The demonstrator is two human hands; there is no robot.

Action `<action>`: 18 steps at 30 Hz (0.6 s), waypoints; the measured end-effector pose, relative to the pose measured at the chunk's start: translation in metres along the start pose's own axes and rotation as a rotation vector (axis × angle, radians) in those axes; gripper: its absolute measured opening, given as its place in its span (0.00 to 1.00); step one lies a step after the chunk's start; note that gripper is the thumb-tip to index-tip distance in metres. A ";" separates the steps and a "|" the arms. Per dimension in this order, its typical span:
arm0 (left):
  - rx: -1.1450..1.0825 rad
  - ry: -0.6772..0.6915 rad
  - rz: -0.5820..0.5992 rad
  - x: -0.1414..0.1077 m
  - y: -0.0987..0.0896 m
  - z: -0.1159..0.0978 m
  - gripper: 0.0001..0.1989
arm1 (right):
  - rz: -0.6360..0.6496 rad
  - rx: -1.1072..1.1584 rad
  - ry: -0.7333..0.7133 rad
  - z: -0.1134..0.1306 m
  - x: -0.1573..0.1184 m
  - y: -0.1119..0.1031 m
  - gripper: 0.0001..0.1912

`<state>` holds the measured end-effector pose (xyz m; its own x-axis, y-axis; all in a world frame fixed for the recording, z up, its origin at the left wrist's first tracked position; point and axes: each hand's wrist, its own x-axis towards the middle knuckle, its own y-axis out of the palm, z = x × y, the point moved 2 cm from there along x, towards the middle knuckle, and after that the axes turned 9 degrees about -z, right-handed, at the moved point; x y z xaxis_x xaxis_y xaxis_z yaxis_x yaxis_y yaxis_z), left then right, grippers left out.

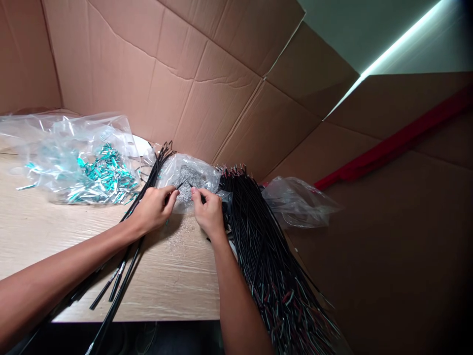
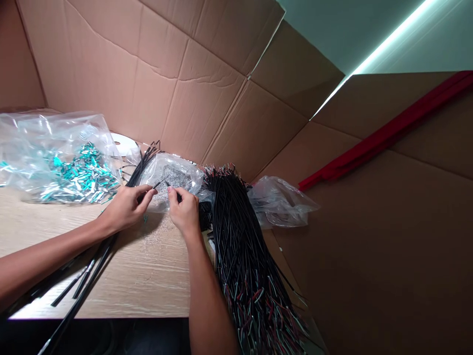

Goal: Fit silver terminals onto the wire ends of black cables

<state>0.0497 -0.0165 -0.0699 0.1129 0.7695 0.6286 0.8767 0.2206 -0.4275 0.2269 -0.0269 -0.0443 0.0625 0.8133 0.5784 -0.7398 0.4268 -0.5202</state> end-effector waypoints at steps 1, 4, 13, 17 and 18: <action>-0.011 -0.011 0.005 0.000 0.000 0.000 0.17 | -0.010 0.069 0.058 -0.002 0.001 0.000 0.23; -0.053 -0.017 0.006 0.001 -0.001 -0.002 0.17 | 0.068 0.361 0.340 -0.008 0.001 0.002 0.25; -0.051 0.090 -0.032 -0.003 0.002 -0.004 0.16 | 0.286 0.733 0.579 -0.004 -0.002 0.008 0.24; -0.014 0.144 -0.025 -0.005 0.005 -0.002 0.14 | 0.293 0.742 0.554 -0.004 -0.003 0.009 0.24; 0.007 0.147 -0.028 -0.005 0.005 -0.001 0.13 | 0.289 0.741 0.542 -0.005 -0.003 0.010 0.23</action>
<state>0.0543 -0.0200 -0.0747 0.1562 0.6668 0.7287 0.8772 0.2455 -0.4127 0.2226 -0.0233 -0.0539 -0.0246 0.9994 0.0248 -0.9989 -0.0256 0.0392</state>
